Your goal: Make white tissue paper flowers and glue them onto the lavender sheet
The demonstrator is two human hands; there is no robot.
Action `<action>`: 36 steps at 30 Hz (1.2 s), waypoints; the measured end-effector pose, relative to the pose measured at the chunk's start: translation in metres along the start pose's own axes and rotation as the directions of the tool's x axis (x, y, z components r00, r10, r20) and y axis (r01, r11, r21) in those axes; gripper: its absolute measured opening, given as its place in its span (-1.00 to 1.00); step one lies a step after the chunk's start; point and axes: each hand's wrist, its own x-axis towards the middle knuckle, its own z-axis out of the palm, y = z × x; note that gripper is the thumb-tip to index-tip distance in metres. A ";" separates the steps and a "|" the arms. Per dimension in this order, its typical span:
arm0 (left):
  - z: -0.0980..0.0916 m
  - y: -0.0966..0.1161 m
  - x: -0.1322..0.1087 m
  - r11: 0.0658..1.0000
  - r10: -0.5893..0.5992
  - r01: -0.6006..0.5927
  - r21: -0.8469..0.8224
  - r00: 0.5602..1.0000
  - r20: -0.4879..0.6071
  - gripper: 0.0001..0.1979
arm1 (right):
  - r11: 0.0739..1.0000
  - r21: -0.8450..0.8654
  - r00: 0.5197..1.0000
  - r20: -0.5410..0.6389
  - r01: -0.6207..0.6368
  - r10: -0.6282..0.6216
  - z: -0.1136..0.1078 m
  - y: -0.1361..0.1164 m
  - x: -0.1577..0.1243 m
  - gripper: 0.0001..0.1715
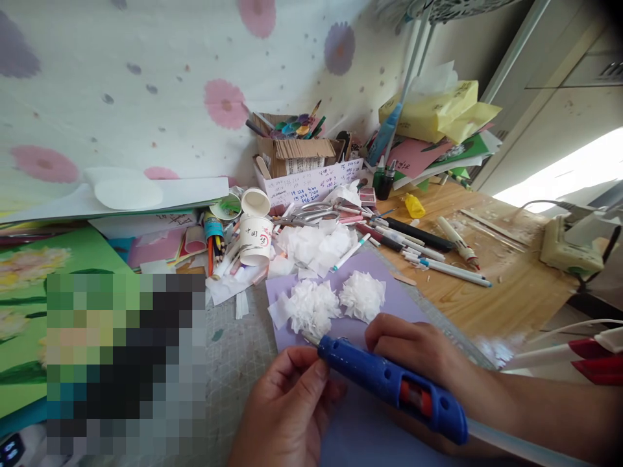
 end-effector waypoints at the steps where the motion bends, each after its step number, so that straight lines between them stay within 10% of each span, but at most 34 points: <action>1: 0.001 0.000 0.000 1.000 0.009 -0.009 0.005 1.000 -0.001 -0.72 | 1.000 -0.008 1.000 -0.004 0.000 0.000 0.001 0.000 0.000 -0.90; 36: 0.004 0.005 -0.005 0.997 -0.006 0.002 0.077 0.999 0.043 -0.76 | 0.980 0.183 0.995 -0.054 -0.076 0.087 0.004 -0.010 0.001 -0.84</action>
